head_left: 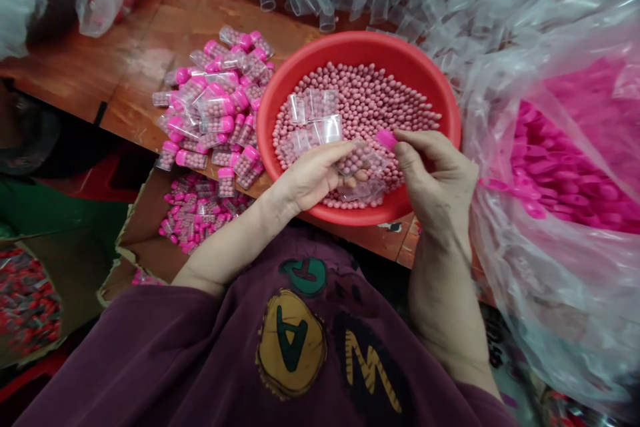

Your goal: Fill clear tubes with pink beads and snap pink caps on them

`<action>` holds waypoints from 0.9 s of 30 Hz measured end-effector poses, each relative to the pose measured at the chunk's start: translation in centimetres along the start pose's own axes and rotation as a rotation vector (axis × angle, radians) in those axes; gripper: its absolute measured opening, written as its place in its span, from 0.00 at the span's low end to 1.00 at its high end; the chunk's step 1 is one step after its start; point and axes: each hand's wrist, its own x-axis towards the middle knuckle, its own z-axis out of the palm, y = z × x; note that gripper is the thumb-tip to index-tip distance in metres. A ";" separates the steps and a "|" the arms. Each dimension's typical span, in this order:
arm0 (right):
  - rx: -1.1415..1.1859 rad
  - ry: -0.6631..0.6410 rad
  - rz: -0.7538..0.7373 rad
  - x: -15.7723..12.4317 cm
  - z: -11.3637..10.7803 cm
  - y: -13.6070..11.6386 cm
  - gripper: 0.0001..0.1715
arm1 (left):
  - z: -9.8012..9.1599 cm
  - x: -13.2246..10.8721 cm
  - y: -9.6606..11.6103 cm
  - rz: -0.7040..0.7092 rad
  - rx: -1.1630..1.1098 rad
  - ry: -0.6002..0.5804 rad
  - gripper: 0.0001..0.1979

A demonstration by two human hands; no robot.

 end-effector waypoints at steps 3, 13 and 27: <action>0.077 -0.050 0.070 -0.3 1.3 -0.9 0.11 | -0.2 0.0 -0.2 0.023 0.001 -0.031 0.07; 0.117 -0.092 0.022 -0.5 1.8 -0.8 0.12 | -0.7 0.0 -0.9 0.125 0.079 -0.051 0.10; 0.261 -0.099 0.015 -1.2 0.2 1.2 0.32 | -1.1 -0.2 -2.1 0.389 0.201 -0.073 0.12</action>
